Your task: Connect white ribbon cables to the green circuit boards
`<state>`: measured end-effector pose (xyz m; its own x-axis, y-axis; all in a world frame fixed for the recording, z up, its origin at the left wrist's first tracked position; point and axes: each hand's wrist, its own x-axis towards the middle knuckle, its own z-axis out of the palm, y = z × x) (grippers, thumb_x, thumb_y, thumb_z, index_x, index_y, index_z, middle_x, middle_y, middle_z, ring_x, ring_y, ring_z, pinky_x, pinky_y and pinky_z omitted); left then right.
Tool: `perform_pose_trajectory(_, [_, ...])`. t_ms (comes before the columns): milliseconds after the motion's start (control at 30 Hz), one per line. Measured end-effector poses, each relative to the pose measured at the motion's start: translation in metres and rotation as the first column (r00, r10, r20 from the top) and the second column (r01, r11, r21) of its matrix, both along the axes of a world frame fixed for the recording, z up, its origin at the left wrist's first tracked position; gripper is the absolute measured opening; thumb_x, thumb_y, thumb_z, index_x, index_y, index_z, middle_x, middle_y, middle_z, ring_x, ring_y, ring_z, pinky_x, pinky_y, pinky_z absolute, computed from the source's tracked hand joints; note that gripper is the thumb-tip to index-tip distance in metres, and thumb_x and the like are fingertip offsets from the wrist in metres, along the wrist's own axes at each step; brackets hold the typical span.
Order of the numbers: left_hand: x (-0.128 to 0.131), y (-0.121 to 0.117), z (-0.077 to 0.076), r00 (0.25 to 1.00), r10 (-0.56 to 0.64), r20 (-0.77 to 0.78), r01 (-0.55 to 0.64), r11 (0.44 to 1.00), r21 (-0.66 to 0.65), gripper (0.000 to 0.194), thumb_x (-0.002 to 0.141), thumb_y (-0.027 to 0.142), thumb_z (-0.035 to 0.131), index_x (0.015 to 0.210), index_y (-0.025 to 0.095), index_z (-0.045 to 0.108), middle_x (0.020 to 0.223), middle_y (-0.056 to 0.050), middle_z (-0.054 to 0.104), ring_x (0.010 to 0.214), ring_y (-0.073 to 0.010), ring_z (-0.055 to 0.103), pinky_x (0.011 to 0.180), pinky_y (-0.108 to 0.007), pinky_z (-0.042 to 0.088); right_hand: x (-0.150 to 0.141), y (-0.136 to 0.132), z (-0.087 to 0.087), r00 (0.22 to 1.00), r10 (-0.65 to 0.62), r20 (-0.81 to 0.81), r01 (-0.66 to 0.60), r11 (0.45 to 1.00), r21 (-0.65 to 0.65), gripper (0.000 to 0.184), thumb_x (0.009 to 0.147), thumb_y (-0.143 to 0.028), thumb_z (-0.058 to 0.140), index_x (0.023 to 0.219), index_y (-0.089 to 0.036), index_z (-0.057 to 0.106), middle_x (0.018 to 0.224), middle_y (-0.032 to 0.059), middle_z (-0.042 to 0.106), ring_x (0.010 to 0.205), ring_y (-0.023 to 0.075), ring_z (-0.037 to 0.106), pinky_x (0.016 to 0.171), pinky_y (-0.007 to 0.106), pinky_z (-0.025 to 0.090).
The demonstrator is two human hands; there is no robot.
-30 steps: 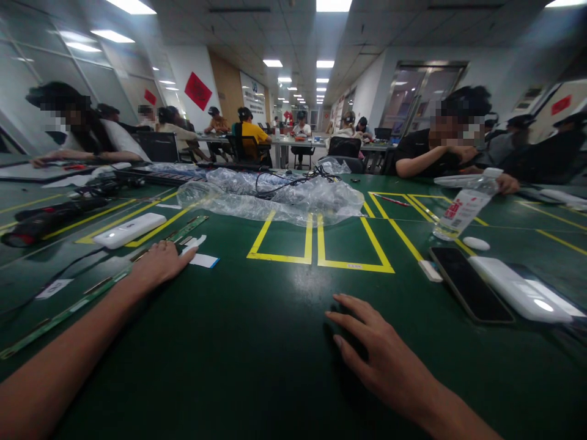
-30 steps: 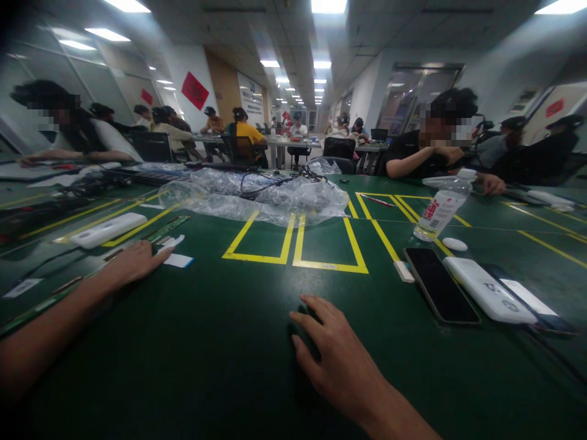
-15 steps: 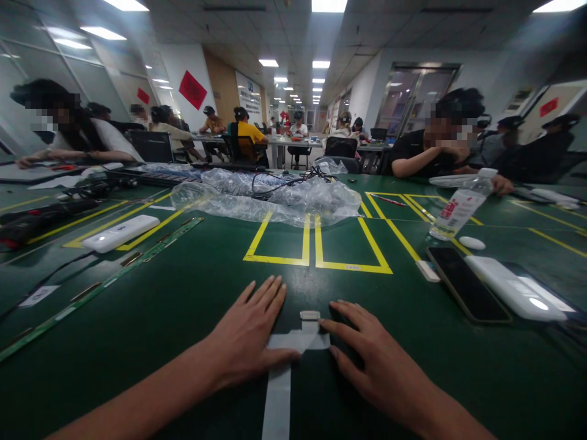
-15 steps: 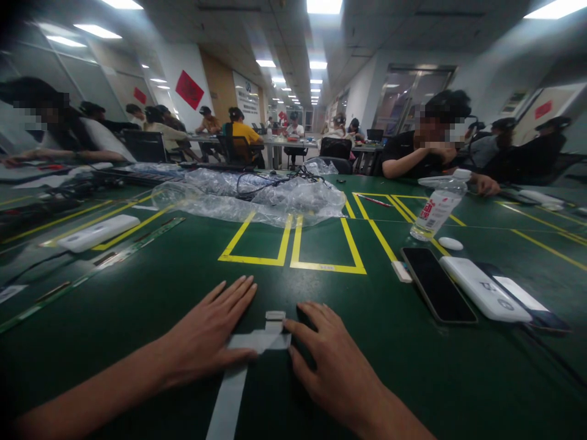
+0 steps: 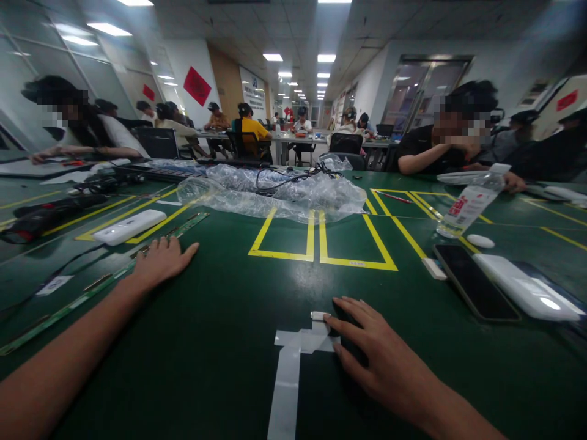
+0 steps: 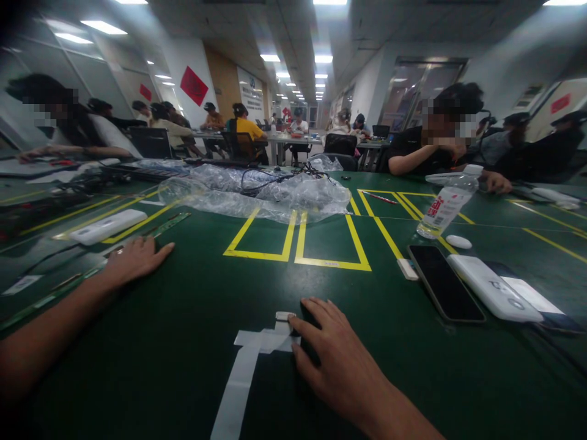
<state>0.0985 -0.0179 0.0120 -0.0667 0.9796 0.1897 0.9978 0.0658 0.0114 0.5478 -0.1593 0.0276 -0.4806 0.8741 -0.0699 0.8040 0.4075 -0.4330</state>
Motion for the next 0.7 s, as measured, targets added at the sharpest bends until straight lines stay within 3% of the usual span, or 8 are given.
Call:
perform_pose_trajectory(67, [-0.003, -0.001, 0.002, 1.0, 0.009, 0.012, -0.009, 0.999, -0.047, 0.086, 0.101, 0.055, 0.018, 0.128, -0.024, 0.042, 0.134, -0.044, 0.042, 0.125, -0.0549, 0.044, 0.091, -0.067, 0.04, 0.0, 0.0, 0.0, 1.0, 0.001, 0.006, -0.001, 1.0, 0.001, 0.046, 0.096, -0.045, 0.048, 0.142, -0.039, 0.048, 0.158, 0.0024, 0.033, 0.145, 0.0311, 0.025, 0.115, 0.059, 0.022])
perform_pose_trajectory(133, [0.013, -0.005, 0.002, 0.999, -0.033, 0.024, 0.035, 0.995, -0.093, 0.08, 0.102, 0.053, 0.023, 0.132, -0.019, 0.042, 0.138, -0.04, 0.041, 0.129, -0.0525, 0.042, 0.094, -0.067, 0.039, 0.0, 0.0, 0.0, 1.0, 0.003, 0.006, -0.003, 1.0, 0.003, 0.046, 0.096, -0.045, 0.049, 0.142, -0.039, 0.048, 0.158, 0.0022, 0.033, 0.145, 0.0305, 0.025, 0.115, 0.059, 0.022])
perform_pose_trajectory(267, [0.087, -0.033, 0.0, 0.959, -0.276, 0.058, 0.282, 0.949, -0.141, 0.069, 0.101, 0.054, 0.031, 0.147, 0.003, 0.037, 0.153, -0.021, 0.033, 0.141, -0.0371, 0.032, 0.111, -0.057, 0.031, 0.0, 0.0, -0.001, 1.0, 0.008, -0.01, -0.008, 1.0, 0.015, 0.046, 0.096, -0.044, 0.05, 0.142, -0.039, 0.048, 0.157, 0.0029, 0.034, 0.145, 0.0315, 0.027, 0.115, 0.059, 0.022])
perform_pose_trajectory(300, [0.108, -0.045, 0.001, 0.928, -0.366, 0.073, 0.373, 0.916, -0.149, 0.067, 0.1, 0.055, 0.033, 0.149, 0.01, 0.037, 0.155, -0.015, 0.032, 0.142, -0.0335, 0.032, 0.114, -0.053, 0.029, 0.0, 0.0, -0.001, 1.0, 0.007, -0.012, -0.007, 1.0, 0.022, 0.046, 0.095, -0.043, 0.05, 0.141, -0.039, 0.049, 0.157, 0.0031, 0.034, 0.145, 0.0316, 0.027, 0.115, 0.059, 0.023])
perform_pose_trajectory(367, [0.147, -0.072, 0.003, 0.798, -0.591, 0.121, 0.603, 0.783, -0.151, 0.063, 0.099, 0.054, 0.038, 0.152, 0.02, 0.034, 0.157, -0.01, 0.03, 0.143, -0.031, 0.032, 0.116, -0.053, 0.028, -0.001, -0.001, -0.001, 1.0, 0.008, -0.005, -0.007, 0.999, 0.043, 0.048, 0.094, -0.042, 0.052, 0.142, -0.039, 0.048, 0.157, 0.0033, 0.034, 0.145, 0.0314, 0.026, 0.116, 0.058, 0.023])
perform_pose_trajectory(433, [0.176, -0.095, 0.006, 0.669, -0.725, 0.161, 0.743, 0.658, -0.124, 0.057, 0.1, 0.045, 0.041, 0.151, 0.023, 0.034, 0.157, -0.008, 0.031, 0.143, -0.0294, 0.033, 0.116, -0.053, 0.029, -0.003, -0.001, -0.002, 1.0, 0.015, 0.015, -0.016, 0.997, 0.072, 0.05, 0.093, -0.041, 0.053, 0.143, -0.038, 0.047, 0.158, 0.0037, 0.033, 0.146, 0.0312, 0.024, 0.116, 0.059, 0.021])
perform_pose_trajectory(533, [0.196, -0.109, 0.007, 0.596, -0.777, 0.202, 0.799, 0.598, -0.057, 0.047, 0.099, 0.031, 0.046, 0.145, 0.023, 0.044, 0.151, -0.006, 0.042, 0.139, -0.0259, 0.04, 0.113, -0.049, 0.034, -0.005, -0.002, -0.002, 0.998, 0.04, 0.038, -0.043, 0.995, 0.087, 0.053, 0.092, -0.04, 0.055, 0.144, -0.038, 0.044, 0.159, 0.0044, 0.03, 0.146, 0.0312, 0.022, 0.116, 0.06, 0.016])
perform_pose_trajectory(700, [0.195, -0.098, -0.003, 0.572, -0.766, 0.293, 0.786, 0.614, 0.074, 0.034, 0.094, 0.021, 0.056, 0.128, 0.025, 0.059, 0.135, -0.002, 0.06, 0.127, -0.0222, 0.054, 0.104, -0.044, 0.043, -0.007, -0.002, -0.003, 0.998, 0.058, 0.023, -0.059, 0.996, 0.062, 0.057, 0.091, -0.039, 0.056, 0.146, -0.036, 0.042, 0.16, 0.005, 0.028, 0.146, 0.031, 0.022, 0.117, 0.059, 0.015])
